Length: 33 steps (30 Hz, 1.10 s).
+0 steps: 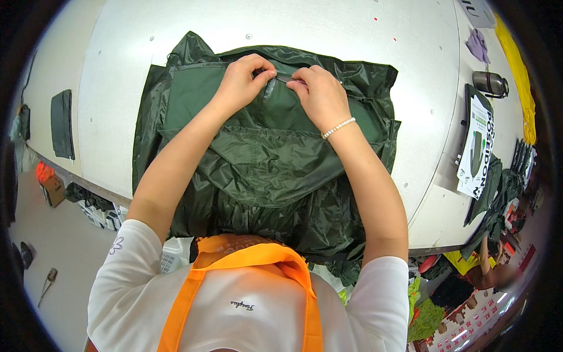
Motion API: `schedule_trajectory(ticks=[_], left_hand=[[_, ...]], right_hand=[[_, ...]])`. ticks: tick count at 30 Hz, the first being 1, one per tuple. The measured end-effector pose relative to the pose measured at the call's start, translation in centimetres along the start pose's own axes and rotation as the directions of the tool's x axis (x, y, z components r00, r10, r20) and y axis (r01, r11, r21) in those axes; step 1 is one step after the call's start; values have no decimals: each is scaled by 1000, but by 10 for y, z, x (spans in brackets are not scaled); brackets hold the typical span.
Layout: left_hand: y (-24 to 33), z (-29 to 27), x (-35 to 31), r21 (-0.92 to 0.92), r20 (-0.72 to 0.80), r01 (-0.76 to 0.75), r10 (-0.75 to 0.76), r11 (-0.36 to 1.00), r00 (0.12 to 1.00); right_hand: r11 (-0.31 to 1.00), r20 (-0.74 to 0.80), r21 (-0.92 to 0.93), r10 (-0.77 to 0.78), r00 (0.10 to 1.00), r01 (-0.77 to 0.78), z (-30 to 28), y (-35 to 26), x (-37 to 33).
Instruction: The person folds a dark green jacket on a white table. They smooth the fabric, fold the sleeves, and fold the body of the jacket into a compact shape. The person then places the folded jacket into a white plastic basket.
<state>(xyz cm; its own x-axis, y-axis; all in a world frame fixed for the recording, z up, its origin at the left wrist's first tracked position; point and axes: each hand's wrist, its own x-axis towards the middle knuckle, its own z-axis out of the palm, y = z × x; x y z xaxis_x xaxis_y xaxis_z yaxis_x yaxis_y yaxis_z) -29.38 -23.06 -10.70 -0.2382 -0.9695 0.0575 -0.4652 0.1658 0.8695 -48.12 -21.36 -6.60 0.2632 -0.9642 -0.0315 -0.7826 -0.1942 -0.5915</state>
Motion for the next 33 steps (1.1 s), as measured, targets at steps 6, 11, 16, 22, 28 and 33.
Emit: schedule_trajectory(ticks=[6, 11, 16, 22, 28, 33], left_hand=[[-5, 1, 1, -19, 6, 37, -37, 999, 999], [-7, 4, 2, 3, 0, -7, 7, 1000, 1000], [-4, 4, 0, 22, -74, -24, 25, 999, 997], [91, -48, -101, -69, 495, -124, 142, 990, 857], [75, -88, -231, 48, 741, -34, -13, 998, 672], [71, -114, -172, 87, 347, -17, -15, 996, 938]], right_hand=[[999, 31, -30, 26, 999, -25, 3, -2, 5], [998, 55, -67, 4, 998, 0, 4, -5, 10], [995, 76, -102, 19, 997, -11, 5, -6, 10], [985, -111, 139, 116, 987, -100, 9, -3, 18], [970, -160, 242, 9, 987, 30, 60, -59, 64], [948, 240, 65, 289, 927, -313, 85, -88, 122]])
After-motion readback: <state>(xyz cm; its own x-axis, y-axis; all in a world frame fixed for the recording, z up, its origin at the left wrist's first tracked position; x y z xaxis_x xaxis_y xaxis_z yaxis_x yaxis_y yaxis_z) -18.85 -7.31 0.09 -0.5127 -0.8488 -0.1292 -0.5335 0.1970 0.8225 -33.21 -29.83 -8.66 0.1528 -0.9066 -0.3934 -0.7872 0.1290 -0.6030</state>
